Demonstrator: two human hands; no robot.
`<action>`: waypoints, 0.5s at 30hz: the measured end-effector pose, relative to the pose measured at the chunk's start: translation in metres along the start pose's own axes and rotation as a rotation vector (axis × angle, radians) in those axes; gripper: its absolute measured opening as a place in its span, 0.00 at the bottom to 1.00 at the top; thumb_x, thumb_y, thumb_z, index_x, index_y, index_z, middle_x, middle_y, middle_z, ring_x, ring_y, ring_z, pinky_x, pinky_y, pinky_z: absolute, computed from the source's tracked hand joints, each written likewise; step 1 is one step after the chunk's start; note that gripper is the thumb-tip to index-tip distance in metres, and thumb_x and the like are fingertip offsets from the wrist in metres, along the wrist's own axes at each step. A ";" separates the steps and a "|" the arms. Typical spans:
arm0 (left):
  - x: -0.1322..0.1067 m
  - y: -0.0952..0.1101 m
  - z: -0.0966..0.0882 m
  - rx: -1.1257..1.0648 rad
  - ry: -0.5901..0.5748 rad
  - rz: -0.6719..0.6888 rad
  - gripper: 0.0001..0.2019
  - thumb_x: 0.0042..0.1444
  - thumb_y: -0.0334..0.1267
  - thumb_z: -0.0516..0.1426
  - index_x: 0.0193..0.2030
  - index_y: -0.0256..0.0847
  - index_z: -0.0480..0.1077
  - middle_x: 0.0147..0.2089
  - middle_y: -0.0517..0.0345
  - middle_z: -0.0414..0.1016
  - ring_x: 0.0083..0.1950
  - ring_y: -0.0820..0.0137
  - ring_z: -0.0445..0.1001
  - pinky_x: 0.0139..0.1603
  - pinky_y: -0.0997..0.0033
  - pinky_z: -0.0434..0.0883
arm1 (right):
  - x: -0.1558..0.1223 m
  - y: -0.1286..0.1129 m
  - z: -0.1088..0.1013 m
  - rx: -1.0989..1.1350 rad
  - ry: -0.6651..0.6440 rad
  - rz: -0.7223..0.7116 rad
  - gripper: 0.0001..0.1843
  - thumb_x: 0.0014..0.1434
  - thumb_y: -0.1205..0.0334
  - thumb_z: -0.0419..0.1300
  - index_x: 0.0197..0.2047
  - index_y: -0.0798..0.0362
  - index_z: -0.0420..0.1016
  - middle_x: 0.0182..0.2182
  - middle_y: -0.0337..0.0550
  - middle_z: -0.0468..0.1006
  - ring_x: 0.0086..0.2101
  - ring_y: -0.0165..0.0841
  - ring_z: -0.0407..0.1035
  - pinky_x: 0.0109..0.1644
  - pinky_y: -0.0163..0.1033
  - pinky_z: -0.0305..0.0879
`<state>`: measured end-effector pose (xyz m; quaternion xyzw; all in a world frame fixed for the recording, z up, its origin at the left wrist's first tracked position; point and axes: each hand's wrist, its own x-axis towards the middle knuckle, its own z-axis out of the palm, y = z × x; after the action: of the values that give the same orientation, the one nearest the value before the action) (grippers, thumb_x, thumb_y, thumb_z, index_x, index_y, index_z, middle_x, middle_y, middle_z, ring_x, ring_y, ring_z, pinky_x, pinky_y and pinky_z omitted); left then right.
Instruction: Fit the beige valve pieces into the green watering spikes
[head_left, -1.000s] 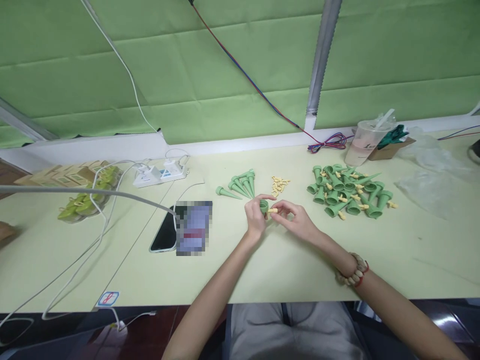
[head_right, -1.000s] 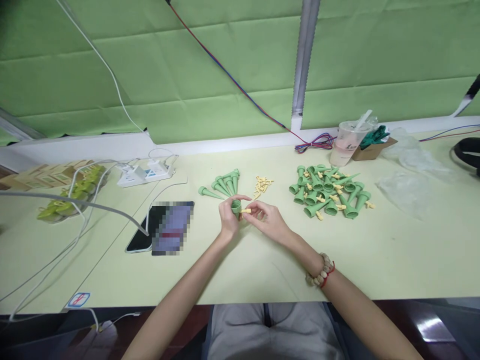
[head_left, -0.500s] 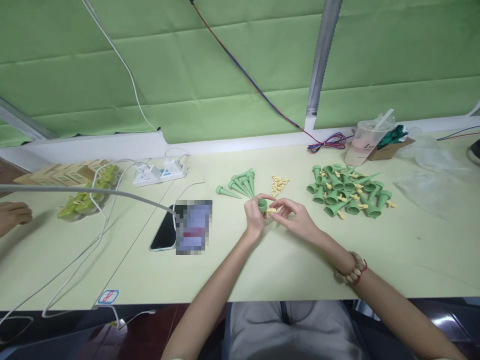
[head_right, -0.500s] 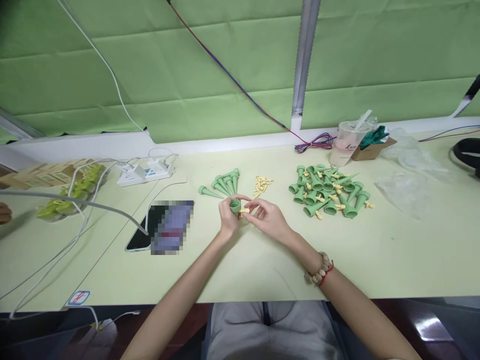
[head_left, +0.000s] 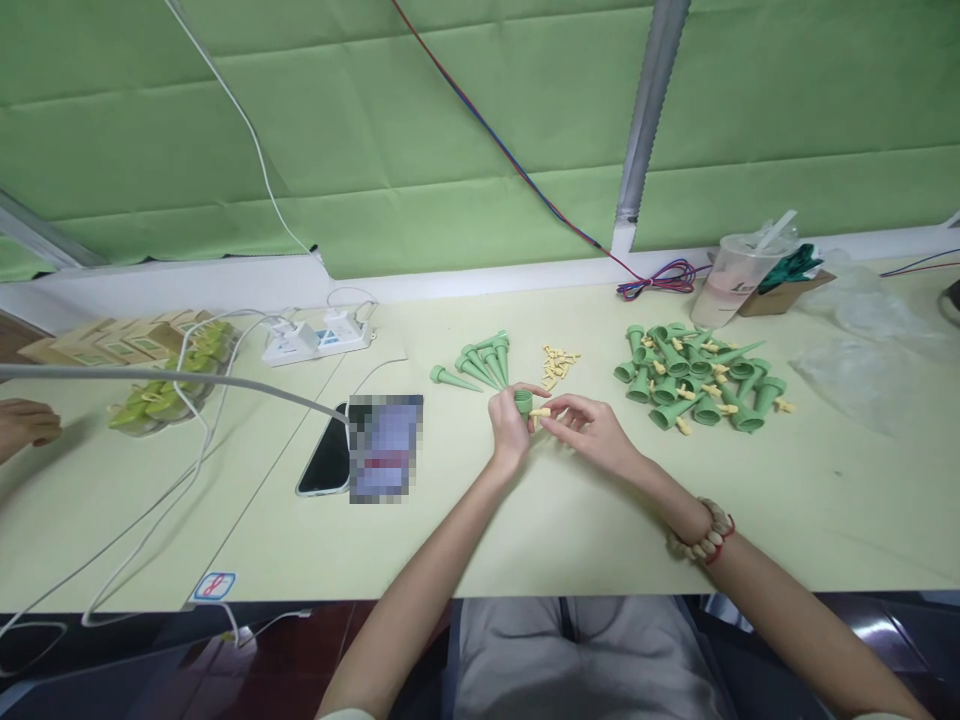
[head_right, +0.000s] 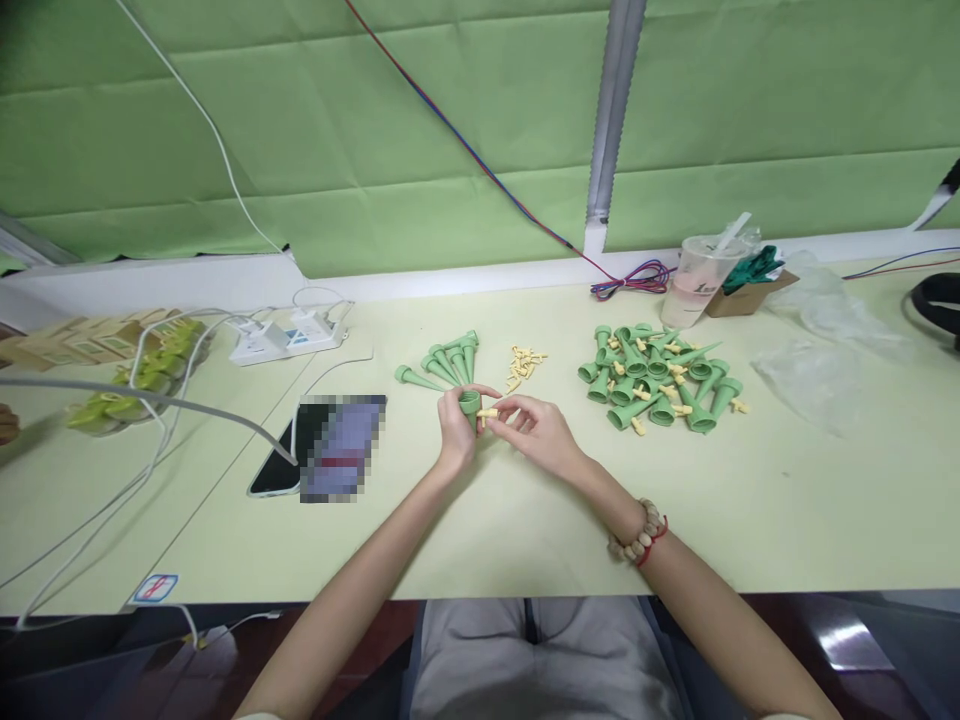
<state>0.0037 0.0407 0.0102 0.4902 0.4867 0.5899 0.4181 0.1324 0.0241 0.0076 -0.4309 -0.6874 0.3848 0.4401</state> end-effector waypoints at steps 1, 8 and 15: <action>0.000 0.001 0.000 0.006 -0.003 -0.001 0.19 0.51 0.39 0.42 0.23 0.38 0.72 0.11 0.63 0.54 0.13 0.75 0.53 0.16 0.75 0.50 | 0.000 -0.002 0.000 -0.004 0.024 -0.015 0.16 0.52 0.49 0.59 0.35 0.53 0.75 0.30 0.42 0.76 0.22 0.28 0.67 0.24 0.33 0.64; -0.009 -0.002 0.002 0.087 -0.107 0.062 0.15 0.50 0.39 0.46 0.26 0.38 0.74 0.13 0.62 0.61 0.17 0.74 0.58 0.20 0.75 0.54 | -0.002 0.001 0.001 0.019 -0.046 0.043 0.24 0.59 0.46 0.50 0.20 0.54 0.69 0.14 0.36 0.65 0.18 0.28 0.62 0.23 0.33 0.60; -0.003 0.002 0.007 -0.005 -0.029 -0.143 0.22 0.53 0.41 0.41 0.22 0.37 0.72 0.10 0.62 0.55 0.13 0.75 0.54 0.17 0.75 0.52 | -0.001 0.001 -0.005 -0.127 -0.058 -0.024 0.18 0.62 0.49 0.47 0.31 0.52 0.69 0.21 0.36 0.70 0.20 0.27 0.62 0.25 0.33 0.59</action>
<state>0.0107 0.0385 0.0119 0.4615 0.5129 0.5526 0.4676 0.1376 0.0246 0.0077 -0.4382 -0.7282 0.3474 0.3962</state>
